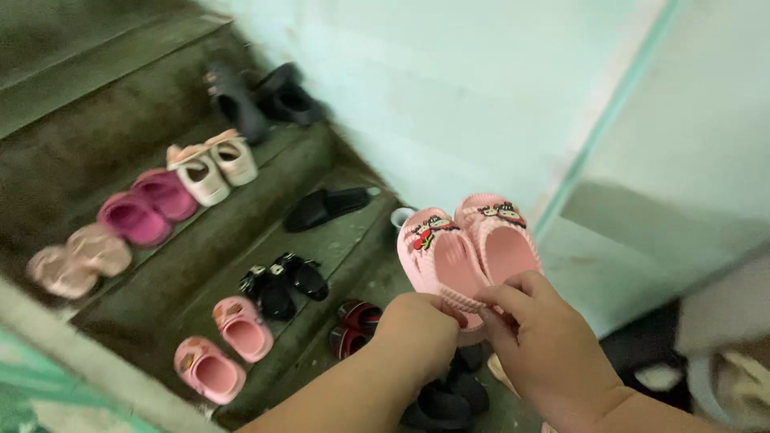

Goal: Organizing various shoes by moving them between a small rack and the stairs.

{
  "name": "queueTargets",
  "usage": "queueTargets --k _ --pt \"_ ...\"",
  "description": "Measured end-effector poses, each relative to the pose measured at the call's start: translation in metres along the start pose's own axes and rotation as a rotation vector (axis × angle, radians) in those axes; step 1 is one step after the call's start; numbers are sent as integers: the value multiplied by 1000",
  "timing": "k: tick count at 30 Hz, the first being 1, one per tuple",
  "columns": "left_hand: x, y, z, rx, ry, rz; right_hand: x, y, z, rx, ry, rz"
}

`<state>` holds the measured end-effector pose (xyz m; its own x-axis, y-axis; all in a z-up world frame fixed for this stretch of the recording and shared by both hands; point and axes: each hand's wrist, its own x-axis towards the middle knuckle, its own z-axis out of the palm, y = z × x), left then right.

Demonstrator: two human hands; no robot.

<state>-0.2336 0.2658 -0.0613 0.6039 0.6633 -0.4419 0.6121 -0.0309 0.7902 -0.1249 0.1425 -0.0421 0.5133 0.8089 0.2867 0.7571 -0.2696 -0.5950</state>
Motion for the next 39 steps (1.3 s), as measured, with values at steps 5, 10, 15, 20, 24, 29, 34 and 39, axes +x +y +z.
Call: queueTargets --k 5,10,15,20,24,29,34,39 --pt "1 -3 -15 -93 116 -45 27 -5 13 -25 -26 -139" --pt "-10 -10 -41 -124 197 -140 46 -20 39 20 -101 -153" --pt "-7 -31 -77 -163 264 -220 66 -46 72 5 -152 -176" --pt "7 -65 -116 -198 275 -263 83 -75 109 38 -251 -128" --pt "16 -98 -134 -213 292 -267 89 -91 137 52 -270 -258" --pt "11 -115 -152 -369 318 -376 97 -101 168 121 -340 -370" --pt "-8 -108 -179 -386 368 -505 111 -125 193 77 -514 -399" --pt "23 -185 -179 -281 530 -470 127 -138 233 73 -693 -433"
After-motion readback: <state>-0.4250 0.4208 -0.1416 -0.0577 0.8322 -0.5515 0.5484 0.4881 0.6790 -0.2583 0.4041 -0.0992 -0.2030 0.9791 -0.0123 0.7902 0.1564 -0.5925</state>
